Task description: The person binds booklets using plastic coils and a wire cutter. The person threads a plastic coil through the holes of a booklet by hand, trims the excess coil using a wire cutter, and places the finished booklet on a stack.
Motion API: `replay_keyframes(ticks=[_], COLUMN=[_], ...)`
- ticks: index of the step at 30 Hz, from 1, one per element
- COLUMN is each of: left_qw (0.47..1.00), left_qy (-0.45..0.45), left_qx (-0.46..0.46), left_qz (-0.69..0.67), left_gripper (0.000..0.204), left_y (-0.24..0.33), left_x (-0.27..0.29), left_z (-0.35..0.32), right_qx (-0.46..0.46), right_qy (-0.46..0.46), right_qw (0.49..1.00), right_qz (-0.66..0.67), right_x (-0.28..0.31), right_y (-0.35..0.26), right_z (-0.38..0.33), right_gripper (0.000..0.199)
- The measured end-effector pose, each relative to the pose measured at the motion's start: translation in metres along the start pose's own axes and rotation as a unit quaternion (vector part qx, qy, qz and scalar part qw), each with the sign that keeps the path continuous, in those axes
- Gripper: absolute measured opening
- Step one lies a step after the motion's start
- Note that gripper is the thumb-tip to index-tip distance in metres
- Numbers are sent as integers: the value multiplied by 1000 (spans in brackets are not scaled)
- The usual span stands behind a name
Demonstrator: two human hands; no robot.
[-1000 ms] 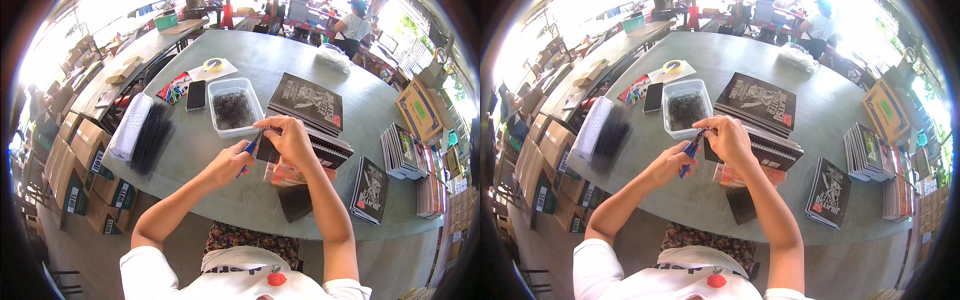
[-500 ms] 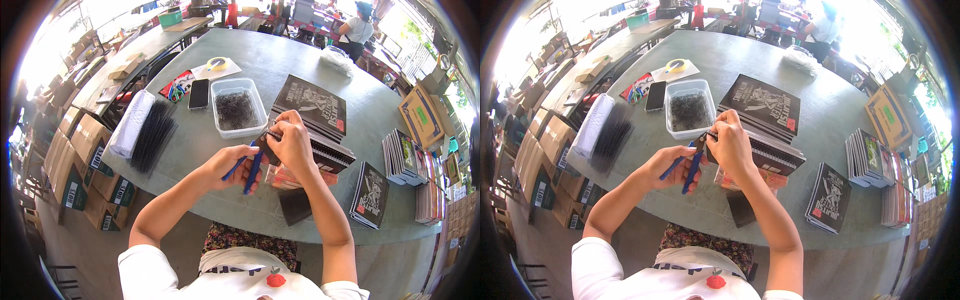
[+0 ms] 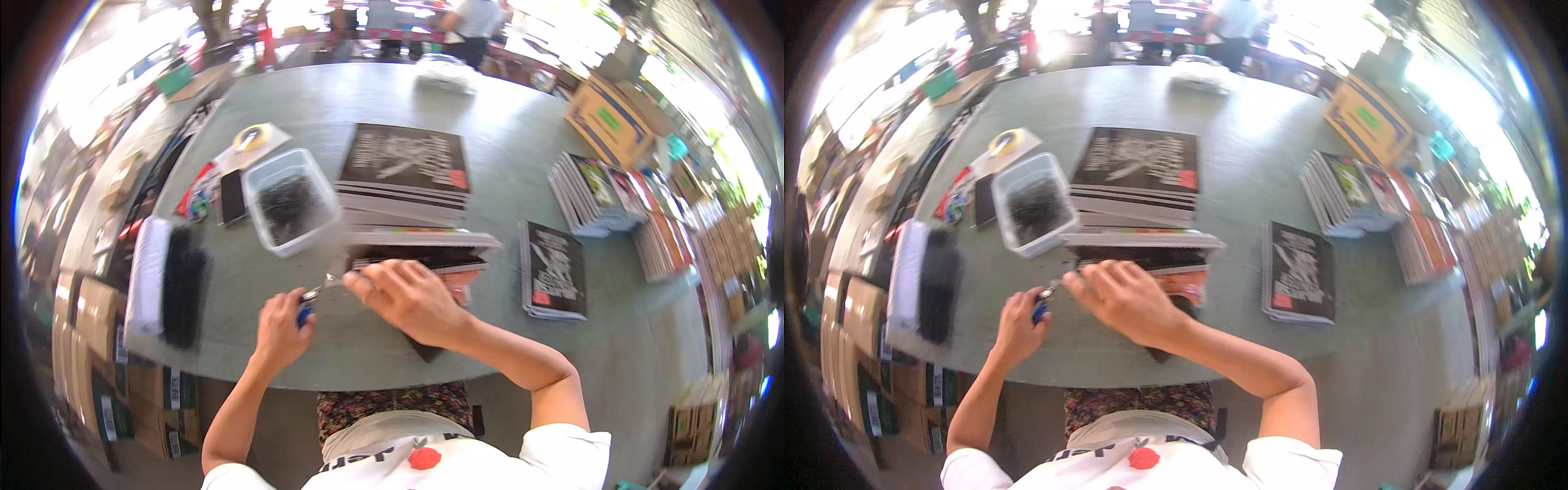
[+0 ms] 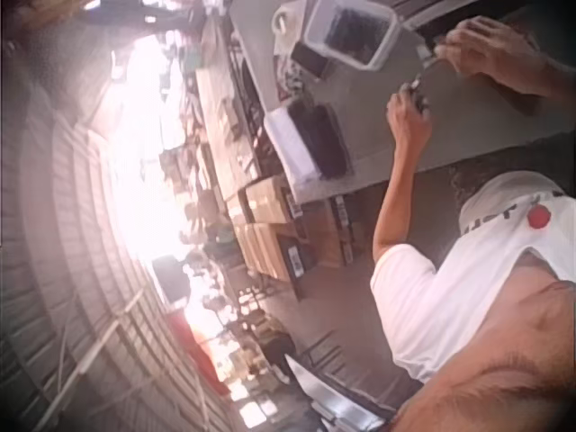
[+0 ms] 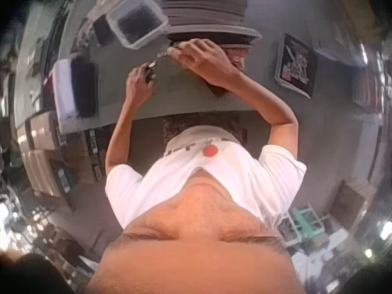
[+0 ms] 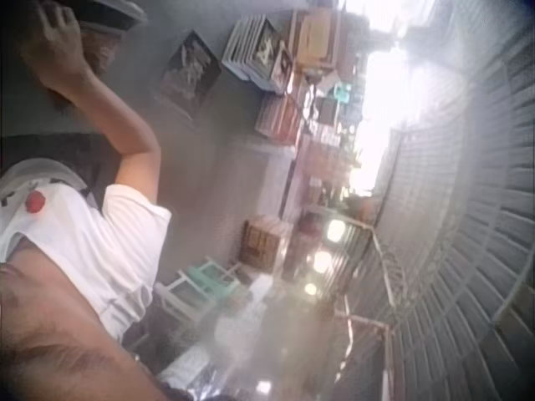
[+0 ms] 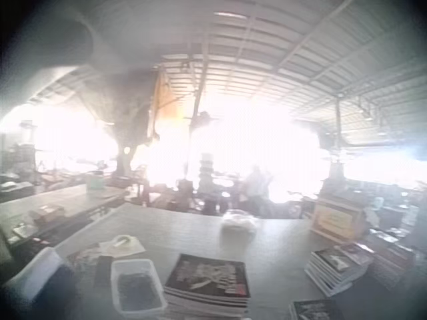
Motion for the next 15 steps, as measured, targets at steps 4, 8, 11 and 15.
replay_keyframes(ticks=[4, 8, 11, 15], left_qw=[990, 987, 980, 963], left_qy=[81, 101, 148, 213], left_qx=[-40, -54, -50, 114], left_qz=[106, 114, 119, 123], left_gripper=[52, 49, 41, 20], left_y=[-5, 5, 5, -99], left_x=[-18, -13, 30, 105], left_z=[-17, -12, -7, -22], right_qx=[-270, -456, -502, -566], right_qy=[21, 148, 46, 29], right_qw=[962, 857, 843, 823], right_qz=[-47, -186, -190, -39], right_x=[84, 196, 162, 41], right_y=[120, 184, 209, 243], right_z=[-67, -135, -161, -315], right_gripper=[12, 27, 37, 32])
Point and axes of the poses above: each hand's wrist, its own z-axis towards the middle knuckle, its own x-axis out of the back of the hand, y = z × x, the point moved 10 cm from there along z, towards the middle knuckle, and after that the axes turned 8 degrees about -z, right-handed, at the moved point
